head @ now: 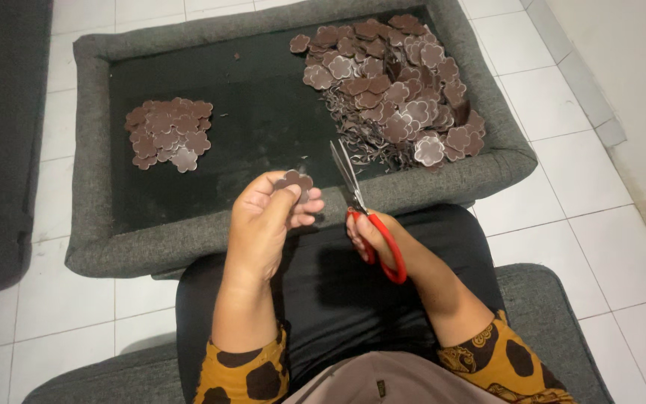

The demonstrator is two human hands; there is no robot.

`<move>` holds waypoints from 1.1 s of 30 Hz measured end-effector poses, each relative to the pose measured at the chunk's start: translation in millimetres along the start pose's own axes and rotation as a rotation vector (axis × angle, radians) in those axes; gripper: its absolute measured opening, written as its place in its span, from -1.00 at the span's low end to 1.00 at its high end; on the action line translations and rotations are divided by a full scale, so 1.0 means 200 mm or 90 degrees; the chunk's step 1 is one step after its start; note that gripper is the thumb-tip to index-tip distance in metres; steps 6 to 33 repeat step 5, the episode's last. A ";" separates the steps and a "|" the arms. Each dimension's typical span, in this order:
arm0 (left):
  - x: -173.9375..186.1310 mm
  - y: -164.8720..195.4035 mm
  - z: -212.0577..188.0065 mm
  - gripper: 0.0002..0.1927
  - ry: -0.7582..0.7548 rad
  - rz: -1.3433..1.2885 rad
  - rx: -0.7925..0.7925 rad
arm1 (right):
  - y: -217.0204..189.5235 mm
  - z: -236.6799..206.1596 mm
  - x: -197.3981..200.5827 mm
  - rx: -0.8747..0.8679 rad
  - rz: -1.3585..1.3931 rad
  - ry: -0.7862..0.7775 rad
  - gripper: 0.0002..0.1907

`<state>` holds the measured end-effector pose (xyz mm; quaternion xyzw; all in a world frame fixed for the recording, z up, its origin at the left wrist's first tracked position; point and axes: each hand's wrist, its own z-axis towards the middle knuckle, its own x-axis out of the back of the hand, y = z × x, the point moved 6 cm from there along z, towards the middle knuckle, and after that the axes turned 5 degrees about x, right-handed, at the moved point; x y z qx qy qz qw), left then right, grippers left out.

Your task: The person sits on the floor and uses red-handled scissors to trim excess material from the edges of small flower-shaped fabric pieces one at a time. They place trimmed pieces in a pile on the left side of a low table and leave scraps with a large pile of untrimmed pieces on the right.

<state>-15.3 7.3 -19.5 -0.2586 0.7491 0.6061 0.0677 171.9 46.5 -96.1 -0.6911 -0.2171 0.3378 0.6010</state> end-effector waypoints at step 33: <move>0.01 -0.01 0.00 -0.73 -0.040 -0.043 0.002 | -0.08 -0.05 -0.05 0.059 -0.110 -0.050 -0.50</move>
